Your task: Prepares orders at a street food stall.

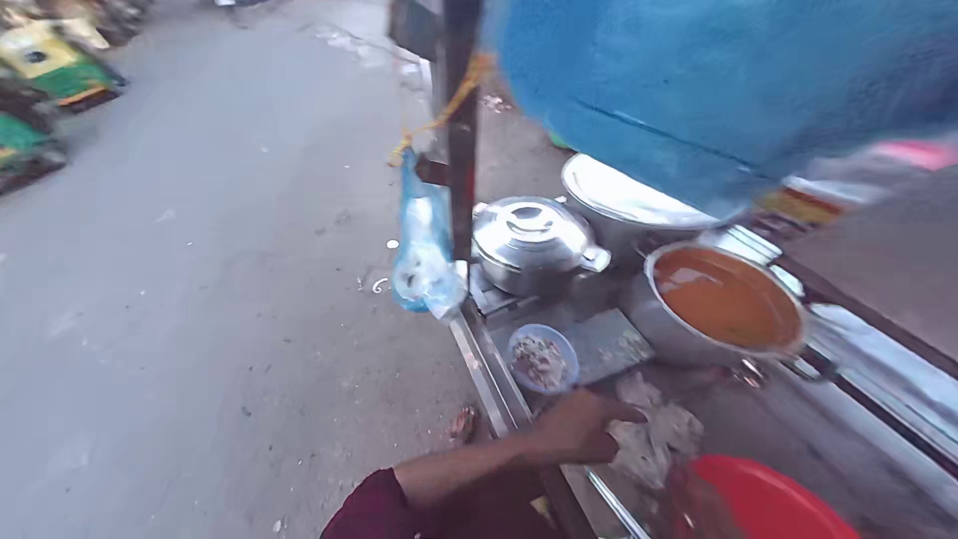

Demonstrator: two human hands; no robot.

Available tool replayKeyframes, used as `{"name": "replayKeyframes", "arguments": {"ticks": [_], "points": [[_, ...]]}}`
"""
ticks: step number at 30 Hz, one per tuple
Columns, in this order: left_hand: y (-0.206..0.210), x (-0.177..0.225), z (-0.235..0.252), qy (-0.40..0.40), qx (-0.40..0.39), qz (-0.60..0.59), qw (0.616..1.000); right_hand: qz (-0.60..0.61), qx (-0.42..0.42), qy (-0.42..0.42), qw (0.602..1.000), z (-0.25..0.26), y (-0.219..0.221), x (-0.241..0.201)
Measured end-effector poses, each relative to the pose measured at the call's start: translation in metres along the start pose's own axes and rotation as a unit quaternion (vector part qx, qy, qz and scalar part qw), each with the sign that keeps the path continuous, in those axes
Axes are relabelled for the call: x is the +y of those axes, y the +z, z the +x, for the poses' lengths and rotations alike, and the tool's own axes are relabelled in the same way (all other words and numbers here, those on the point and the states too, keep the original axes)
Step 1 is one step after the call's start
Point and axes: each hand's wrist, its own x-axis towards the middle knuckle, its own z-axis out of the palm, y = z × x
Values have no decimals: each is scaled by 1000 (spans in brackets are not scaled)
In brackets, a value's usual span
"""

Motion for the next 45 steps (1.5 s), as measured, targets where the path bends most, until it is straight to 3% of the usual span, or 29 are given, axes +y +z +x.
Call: {"name": "replayKeyframes", "arguments": {"ticks": [4,10,12,15,17,20,23,25,28,32,36,40,43,45], "points": [[9,16,-5,-13,-22,-11,1000,-33,131,-10,991,-9,9,-44],[9,14,-1,-5,1,-9,1000,-112,171,-44,978,-31,-5,-57],[11,17,1,20,-11,14,1000,-175,247,-98,948,-47,-8,-70],[14,31,1,35,-22,-10,999,-283,357,-205,866,-68,-7,-79],[14,39,6,36,-45,-29,998,-335,310,-236,858,-66,6,-79],[19,46,11,44,-59,-16,997,-419,221,-169,864,-40,42,-59],[11,48,13,61,-34,-43,997,-353,262,-206,874,-18,53,-46],[-1,43,10,74,13,-116,990,-313,292,-240,871,-20,49,-67],[-15,30,5,63,18,-44,997,-310,285,-256,870,-32,42,-107],[25,19,-7,51,-68,11,996,-345,249,-271,863,-44,47,-137],[60,33,-2,44,-18,30,998,-410,254,-274,832,-58,47,-157],[44,37,23,162,-51,60,984,-446,319,-245,800,-82,17,-150],[19,41,33,276,-70,122,951,-438,381,-270,768,-92,7,-131],[-1,57,35,302,-92,181,931,-446,394,-291,749,-102,7,-129]]}}
